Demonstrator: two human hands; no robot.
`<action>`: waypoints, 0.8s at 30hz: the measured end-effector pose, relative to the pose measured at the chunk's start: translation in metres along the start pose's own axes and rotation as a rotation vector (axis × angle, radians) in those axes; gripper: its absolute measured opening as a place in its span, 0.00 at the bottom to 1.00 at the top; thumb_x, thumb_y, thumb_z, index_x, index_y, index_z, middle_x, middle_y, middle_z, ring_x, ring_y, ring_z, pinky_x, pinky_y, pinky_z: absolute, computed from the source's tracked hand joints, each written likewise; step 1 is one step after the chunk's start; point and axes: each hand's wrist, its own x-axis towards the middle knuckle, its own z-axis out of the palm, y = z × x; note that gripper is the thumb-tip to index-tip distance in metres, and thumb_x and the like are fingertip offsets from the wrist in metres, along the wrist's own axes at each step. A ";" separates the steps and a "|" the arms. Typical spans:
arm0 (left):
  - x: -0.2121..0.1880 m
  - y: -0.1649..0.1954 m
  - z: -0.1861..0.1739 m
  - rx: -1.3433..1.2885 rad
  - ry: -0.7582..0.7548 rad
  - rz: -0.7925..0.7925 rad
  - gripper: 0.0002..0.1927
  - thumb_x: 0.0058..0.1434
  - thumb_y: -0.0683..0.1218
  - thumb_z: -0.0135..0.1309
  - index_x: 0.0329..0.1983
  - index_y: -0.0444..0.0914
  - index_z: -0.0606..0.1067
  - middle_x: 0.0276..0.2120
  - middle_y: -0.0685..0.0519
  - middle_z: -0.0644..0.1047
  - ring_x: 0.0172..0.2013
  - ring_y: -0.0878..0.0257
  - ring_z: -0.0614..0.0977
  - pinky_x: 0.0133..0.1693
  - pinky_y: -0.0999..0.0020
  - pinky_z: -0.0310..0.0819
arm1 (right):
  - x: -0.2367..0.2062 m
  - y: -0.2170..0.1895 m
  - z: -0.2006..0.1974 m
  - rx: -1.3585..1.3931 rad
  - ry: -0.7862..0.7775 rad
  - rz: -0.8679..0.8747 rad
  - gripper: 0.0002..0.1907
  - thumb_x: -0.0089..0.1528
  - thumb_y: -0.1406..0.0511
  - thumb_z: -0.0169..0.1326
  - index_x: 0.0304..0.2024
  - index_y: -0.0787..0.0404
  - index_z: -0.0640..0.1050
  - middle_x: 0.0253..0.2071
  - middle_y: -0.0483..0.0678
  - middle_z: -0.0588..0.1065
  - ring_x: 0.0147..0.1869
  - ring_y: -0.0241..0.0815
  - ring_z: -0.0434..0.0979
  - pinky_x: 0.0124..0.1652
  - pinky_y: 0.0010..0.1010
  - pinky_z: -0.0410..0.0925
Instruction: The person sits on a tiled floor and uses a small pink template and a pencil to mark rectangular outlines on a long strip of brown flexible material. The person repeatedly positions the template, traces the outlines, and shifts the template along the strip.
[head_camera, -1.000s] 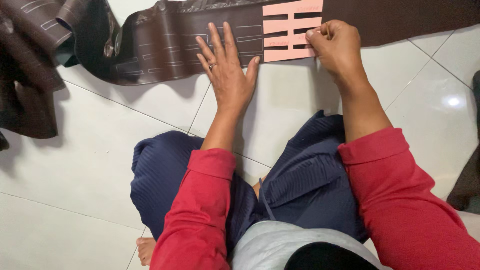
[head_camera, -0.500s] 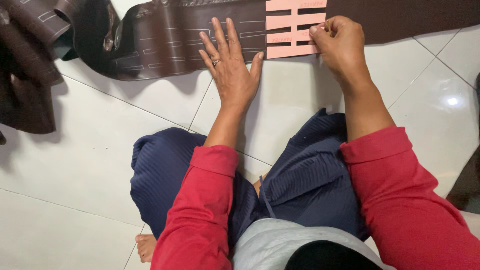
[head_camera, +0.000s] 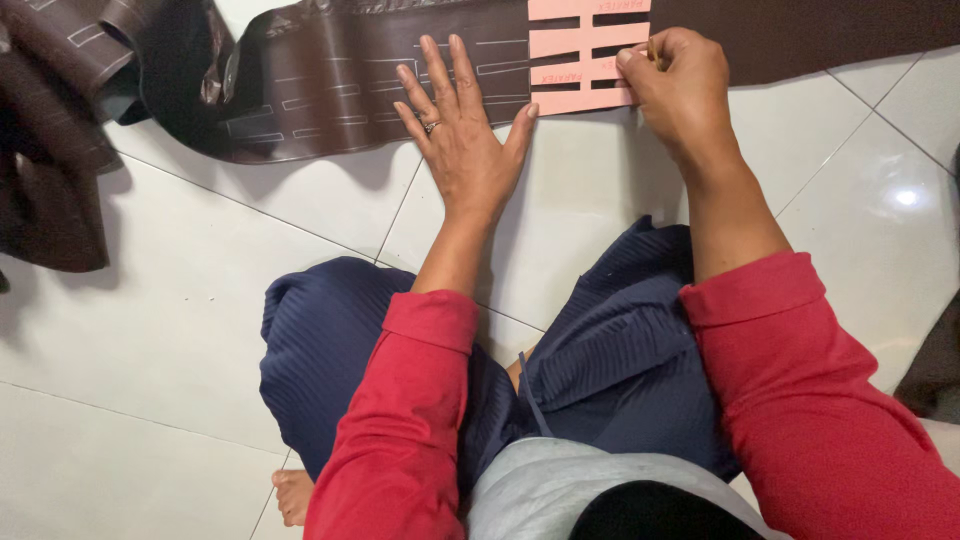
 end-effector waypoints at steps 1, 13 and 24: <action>0.000 0.001 0.000 0.005 0.002 -0.001 0.57 0.61 0.69 0.61 0.80 0.41 0.43 0.78 0.44 0.40 0.77 0.36 0.38 0.74 0.36 0.28 | 0.000 0.001 -0.001 0.022 -0.008 0.007 0.10 0.66 0.63 0.61 0.39 0.66 0.81 0.31 0.45 0.80 0.33 0.29 0.79 0.32 0.23 0.71; -0.003 0.003 0.001 0.028 -0.010 -0.026 0.57 0.62 0.69 0.61 0.80 0.42 0.42 0.78 0.45 0.40 0.77 0.37 0.38 0.74 0.37 0.29 | 0.009 0.023 -0.023 -0.065 0.083 -0.128 0.12 0.59 0.68 0.71 0.39 0.66 0.80 0.30 0.41 0.78 0.33 0.28 0.77 0.33 0.21 0.71; -0.003 0.002 0.001 0.040 -0.016 -0.034 0.57 0.61 0.70 0.61 0.80 0.44 0.43 0.78 0.46 0.40 0.77 0.38 0.39 0.73 0.35 0.29 | 0.005 0.015 -0.021 -0.041 0.067 -0.068 0.12 0.60 0.69 0.70 0.38 0.64 0.78 0.28 0.40 0.76 0.31 0.26 0.75 0.31 0.20 0.69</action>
